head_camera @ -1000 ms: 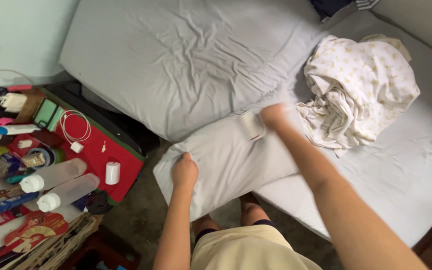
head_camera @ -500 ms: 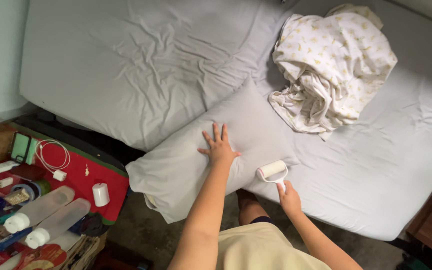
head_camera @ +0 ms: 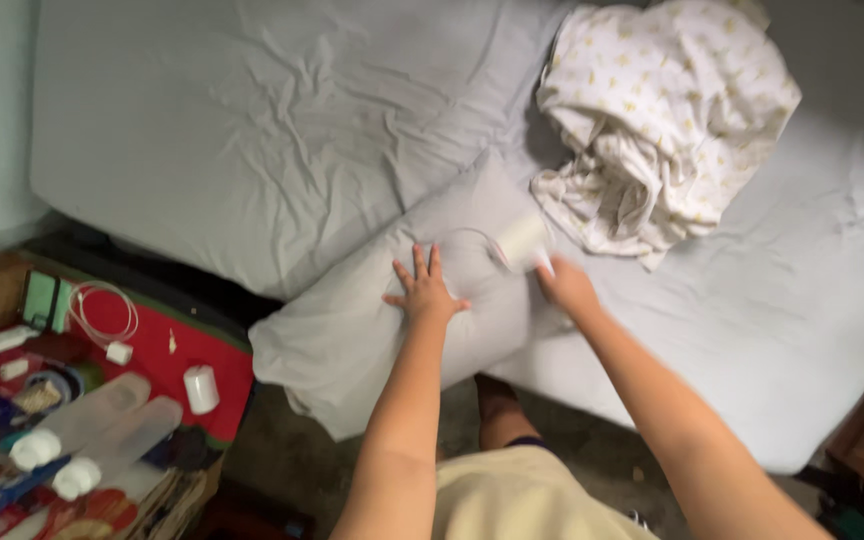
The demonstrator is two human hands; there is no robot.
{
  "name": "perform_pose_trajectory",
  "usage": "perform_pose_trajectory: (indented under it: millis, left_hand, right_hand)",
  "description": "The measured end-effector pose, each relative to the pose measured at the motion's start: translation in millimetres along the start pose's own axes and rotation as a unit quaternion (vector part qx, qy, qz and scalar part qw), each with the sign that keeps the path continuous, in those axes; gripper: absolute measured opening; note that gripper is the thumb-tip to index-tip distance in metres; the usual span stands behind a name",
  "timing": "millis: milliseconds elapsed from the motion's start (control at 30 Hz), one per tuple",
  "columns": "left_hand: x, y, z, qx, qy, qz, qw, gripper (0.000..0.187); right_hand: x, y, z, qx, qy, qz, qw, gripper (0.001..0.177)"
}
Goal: The person cleans a pillow with a lint roller, removes a used adhesive sheet, then uses the roller on a dark patterned cloth and a striped garment before folding a white piece of clothing by hand.
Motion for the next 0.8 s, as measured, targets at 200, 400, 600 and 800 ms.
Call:
perform_pose_trajectory:
  millis: [200,400,600,800]
  left_hand:
    - [-8,-2,-10,0.012,0.0,-0.007,1.0,0.138]
    - [-10,11,-31,-0.006,-0.005,-0.014,1.0,0.139]
    - [-1,14,-44,-0.007,-0.007,-0.004,1.0,0.141]
    - [-5,15,-56,-0.01,0.004,-0.008,1.0,0.142]
  right_hand:
    - [-81,11,140,0.052,0.146,-0.015,0.988,0.045]
    - [2,17,-37,-0.071,-0.046,-0.111,0.99,0.046]
    - [111,-2,-173,0.173,0.077,-0.003,0.982,0.057]
    - [-59,2,-25,0.08,0.08,-0.11,0.988,0.053]
Point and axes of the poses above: each hand's wrist, its own z-axis away from the middle knuckle, its own y-axis out of the palm, x = y × z, the point moved 3 cm from there along -z, towards the middle knuckle, and after that the axes turned 3 degrees about -x, right-handed, at the moved point
